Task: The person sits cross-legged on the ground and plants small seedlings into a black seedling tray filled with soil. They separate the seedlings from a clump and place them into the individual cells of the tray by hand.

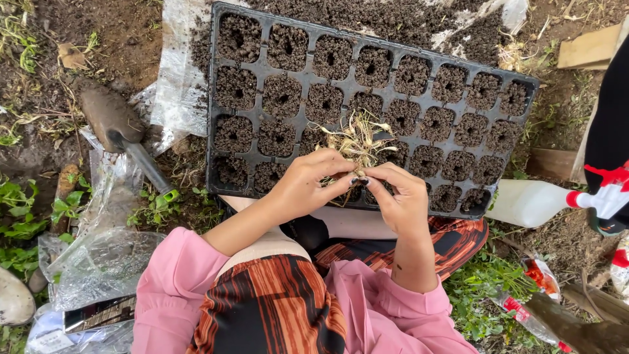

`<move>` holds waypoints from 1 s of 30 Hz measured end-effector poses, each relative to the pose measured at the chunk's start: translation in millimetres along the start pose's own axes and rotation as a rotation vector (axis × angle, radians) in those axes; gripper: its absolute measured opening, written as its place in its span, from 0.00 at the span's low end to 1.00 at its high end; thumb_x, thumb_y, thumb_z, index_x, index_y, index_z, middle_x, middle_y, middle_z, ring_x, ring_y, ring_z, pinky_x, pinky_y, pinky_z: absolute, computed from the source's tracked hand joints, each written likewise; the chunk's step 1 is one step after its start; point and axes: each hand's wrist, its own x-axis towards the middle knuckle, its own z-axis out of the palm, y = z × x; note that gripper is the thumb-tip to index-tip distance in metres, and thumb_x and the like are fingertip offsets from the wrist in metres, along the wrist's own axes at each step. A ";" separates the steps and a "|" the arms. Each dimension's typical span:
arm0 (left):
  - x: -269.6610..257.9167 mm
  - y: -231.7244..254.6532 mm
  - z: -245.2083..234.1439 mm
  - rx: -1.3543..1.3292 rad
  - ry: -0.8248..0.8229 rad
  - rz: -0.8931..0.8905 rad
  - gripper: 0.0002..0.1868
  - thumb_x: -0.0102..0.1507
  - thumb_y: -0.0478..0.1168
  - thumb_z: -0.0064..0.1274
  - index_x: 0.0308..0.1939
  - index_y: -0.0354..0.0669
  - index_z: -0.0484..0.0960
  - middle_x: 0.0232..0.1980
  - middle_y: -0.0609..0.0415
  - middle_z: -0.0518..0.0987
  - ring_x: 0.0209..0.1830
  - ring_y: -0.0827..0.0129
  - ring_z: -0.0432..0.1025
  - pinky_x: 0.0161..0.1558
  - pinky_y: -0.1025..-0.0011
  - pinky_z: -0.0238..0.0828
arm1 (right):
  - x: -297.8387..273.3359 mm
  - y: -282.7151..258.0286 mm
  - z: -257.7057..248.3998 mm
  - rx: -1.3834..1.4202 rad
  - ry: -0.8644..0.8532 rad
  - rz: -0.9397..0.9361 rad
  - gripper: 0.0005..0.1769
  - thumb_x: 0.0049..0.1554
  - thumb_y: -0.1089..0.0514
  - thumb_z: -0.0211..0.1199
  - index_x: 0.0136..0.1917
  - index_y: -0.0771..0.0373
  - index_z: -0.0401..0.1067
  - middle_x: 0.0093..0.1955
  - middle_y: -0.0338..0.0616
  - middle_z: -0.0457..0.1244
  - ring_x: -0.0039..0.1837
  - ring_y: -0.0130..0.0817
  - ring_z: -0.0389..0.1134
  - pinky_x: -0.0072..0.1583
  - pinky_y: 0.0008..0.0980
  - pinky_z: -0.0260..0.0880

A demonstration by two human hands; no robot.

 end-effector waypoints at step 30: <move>-10.1 -16.1 -12.8 0.074 0.282 -0.124 0.10 0.61 0.26 0.62 0.45 0.30 0.80 0.42 0.42 0.85 0.41 0.57 0.81 0.45 0.63 0.80 | 77.7 110.1 -225.6 -1.048 0.191 0.050 0.08 0.58 0.74 0.71 0.49 0.65 0.83 0.45 0.44 0.67 0.53 0.37 0.68 0.57 0.37 0.72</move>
